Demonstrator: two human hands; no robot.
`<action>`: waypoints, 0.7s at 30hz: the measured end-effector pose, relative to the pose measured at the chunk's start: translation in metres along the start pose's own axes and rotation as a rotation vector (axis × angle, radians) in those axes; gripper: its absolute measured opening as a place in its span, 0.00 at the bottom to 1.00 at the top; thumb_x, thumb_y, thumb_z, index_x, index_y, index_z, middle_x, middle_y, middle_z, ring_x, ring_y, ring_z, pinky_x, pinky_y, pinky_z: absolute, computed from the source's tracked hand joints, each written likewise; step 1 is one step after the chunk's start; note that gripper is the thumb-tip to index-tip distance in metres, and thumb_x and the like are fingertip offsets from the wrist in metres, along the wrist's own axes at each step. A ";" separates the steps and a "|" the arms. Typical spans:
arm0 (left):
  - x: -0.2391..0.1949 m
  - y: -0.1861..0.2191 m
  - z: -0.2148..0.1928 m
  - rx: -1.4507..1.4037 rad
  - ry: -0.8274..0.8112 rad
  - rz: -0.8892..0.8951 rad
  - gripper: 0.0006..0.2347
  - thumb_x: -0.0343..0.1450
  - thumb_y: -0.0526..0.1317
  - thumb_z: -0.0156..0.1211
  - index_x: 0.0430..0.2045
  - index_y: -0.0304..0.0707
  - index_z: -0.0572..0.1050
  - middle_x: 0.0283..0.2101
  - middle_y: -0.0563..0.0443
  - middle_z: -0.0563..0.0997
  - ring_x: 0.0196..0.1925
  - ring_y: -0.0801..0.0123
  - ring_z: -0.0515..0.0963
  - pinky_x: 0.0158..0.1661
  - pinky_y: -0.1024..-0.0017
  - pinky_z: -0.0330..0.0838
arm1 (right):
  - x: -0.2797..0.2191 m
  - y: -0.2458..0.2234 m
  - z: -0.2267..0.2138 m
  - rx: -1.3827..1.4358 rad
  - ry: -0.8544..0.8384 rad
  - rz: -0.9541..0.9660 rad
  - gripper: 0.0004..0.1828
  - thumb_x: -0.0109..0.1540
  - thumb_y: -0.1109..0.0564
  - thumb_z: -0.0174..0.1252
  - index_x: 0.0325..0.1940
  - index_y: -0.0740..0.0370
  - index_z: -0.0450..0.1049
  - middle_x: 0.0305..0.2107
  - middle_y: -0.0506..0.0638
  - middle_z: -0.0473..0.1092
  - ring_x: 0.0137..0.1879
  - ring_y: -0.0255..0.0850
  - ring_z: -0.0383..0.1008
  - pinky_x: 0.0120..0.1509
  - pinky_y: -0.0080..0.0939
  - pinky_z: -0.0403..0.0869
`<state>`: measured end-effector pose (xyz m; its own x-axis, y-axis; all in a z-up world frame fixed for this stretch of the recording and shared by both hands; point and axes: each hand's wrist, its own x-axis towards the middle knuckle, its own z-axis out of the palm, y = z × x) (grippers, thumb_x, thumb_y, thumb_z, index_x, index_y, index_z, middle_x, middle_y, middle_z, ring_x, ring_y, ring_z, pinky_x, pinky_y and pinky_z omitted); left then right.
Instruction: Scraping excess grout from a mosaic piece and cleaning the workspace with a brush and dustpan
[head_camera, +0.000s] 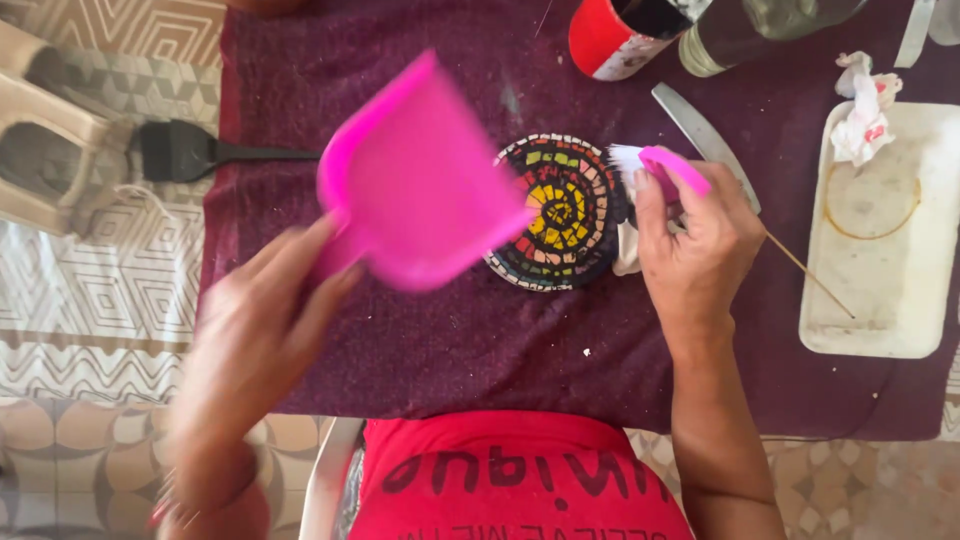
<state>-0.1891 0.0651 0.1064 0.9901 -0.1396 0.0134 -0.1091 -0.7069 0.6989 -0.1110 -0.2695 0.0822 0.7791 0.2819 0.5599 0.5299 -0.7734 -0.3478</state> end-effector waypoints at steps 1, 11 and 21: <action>-0.016 -0.001 -0.013 0.010 -0.070 -0.058 0.18 0.75 0.41 0.56 0.58 0.31 0.72 0.40 0.45 0.82 0.40 0.59 0.83 0.40 0.60 0.71 | 0.002 -0.002 0.001 -0.038 -0.006 -0.013 0.05 0.72 0.69 0.63 0.53 0.76 0.79 0.38 0.61 0.74 0.41 0.53 0.74 0.48 0.51 0.73; -0.018 -0.030 -0.002 0.233 -0.277 -0.043 0.15 0.75 0.49 0.51 0.53 0.48 0.72 0.40 0.51 0.82 0.35 0.49 0.83 0.26 0.49 0.72 | 0.002 -0.019 0.032 -0.197 -0.045 -0.057 0.04 0.69 0.69 0.68 0.48 0.73 0.80 0.41 0.59 0.75 0.43 0.52 0.77 0.48 0.50 0.75; -0.017 -0.032 -0.002 0.139 -0.195 0.068 0.14 0.74 0.45 0.54 0.51 0.42 0.74 0.44 0.51 0.84 0.40 0.53 0.83 0.32 0.54 0.73 | -0.004 -0.064 0.029 -0.128 -0.129 -0.025 0.09 0.71 0.62 0.62 0.51 0.74 0.77 0.42 0.61 0.76 0.43 0.55 0.77 0.48 0.52 0.73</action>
<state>-0.2025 0.0918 0.0851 0.9459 -0.3115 -0.0907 -0.1991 -0.7781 0.5958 -0.1382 -0.2042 0.0802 0.8073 0.3662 0.4628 0.5089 -0.8291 -0.2316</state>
